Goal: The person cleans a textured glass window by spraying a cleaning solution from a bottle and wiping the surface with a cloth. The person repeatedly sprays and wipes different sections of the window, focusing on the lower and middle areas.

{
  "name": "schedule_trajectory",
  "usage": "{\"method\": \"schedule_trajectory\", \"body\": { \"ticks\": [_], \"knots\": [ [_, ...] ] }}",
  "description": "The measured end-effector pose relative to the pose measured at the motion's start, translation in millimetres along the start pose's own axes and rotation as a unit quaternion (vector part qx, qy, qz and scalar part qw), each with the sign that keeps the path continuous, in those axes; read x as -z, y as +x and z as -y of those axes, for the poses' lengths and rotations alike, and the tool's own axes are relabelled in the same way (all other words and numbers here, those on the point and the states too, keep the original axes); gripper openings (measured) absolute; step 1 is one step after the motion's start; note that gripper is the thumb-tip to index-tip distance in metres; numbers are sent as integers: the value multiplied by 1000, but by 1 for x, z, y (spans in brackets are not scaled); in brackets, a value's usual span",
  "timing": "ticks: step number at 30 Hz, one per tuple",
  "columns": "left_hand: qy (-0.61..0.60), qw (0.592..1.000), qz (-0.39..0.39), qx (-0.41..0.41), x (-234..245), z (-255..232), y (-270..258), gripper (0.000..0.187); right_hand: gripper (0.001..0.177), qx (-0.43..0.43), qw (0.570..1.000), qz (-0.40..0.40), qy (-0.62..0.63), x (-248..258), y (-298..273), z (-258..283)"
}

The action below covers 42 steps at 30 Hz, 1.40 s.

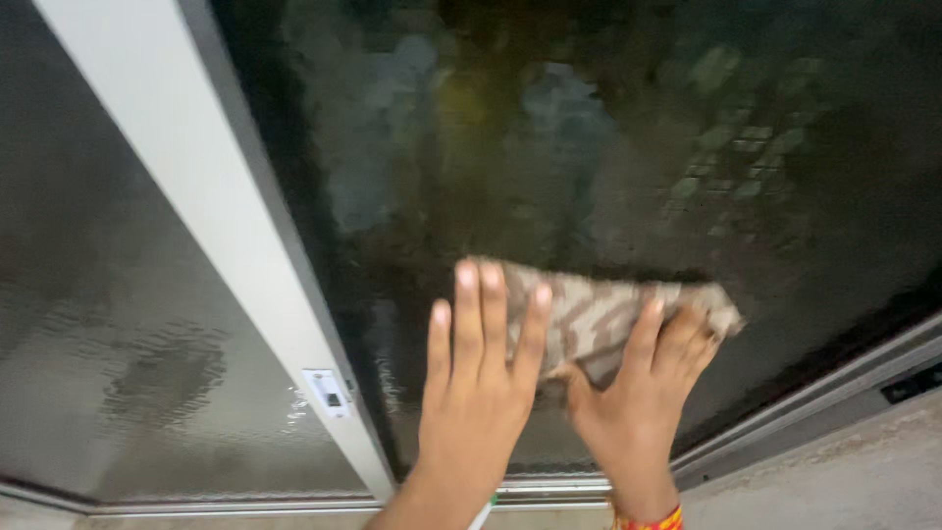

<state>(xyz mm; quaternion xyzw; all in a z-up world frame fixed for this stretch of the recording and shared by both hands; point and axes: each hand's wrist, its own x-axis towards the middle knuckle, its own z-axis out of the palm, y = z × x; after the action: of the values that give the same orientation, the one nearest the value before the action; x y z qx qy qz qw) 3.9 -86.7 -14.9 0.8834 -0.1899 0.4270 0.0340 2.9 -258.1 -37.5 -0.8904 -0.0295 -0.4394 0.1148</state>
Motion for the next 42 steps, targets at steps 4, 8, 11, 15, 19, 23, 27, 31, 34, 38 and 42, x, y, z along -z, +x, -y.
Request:
{"method": "schedule_trajectory", "body": {
  "ticks": [4,8,11,15,19,23,27,31,34,38,42],
  "knots": [
    [-6,999,33,24,-19,-52,-21,69,102,-50,994,81,-59,3,-38,-34],
    [-16,999,26,22,-29,-88,-19,71,97,-29,994,66,-79,24,-36,-82],
    [-19,999,3,29,-28,-110,-1,69,92,-27,998,20,-57,43,-28,-107],
    [-17,997,43,55,-25,-143,14,70,87,24,999,21,35,36,-30,-122],
    [-32,997,54,46,-33,-175,3,64,73,42,990,135,-5,17,-63,-133],
    [-71,995,55,32,-47,-192,5,64,71,17,990,137,-19,29,-63,-165],
    [-41,999,-11,9,-56,-211,29,68,95,-24,999,39,24,56,-31,-211],
    [-56,998,-1,-18,-65,-225,46,71,105,-19,1000,1,19,54,-30,-223],
    [-59,998,10,-32,-74,-226,37,71,99,-44,998,24,36,39,-53,-224],
    [-45,999,16,-26,-83,-223,16,70,94,-69,996,55,27,33,-70,-230],
    [-58,997,43,-14,-83,-226,17,71,90,-36,998,43,15,51,-55,-234]
  ]
}}
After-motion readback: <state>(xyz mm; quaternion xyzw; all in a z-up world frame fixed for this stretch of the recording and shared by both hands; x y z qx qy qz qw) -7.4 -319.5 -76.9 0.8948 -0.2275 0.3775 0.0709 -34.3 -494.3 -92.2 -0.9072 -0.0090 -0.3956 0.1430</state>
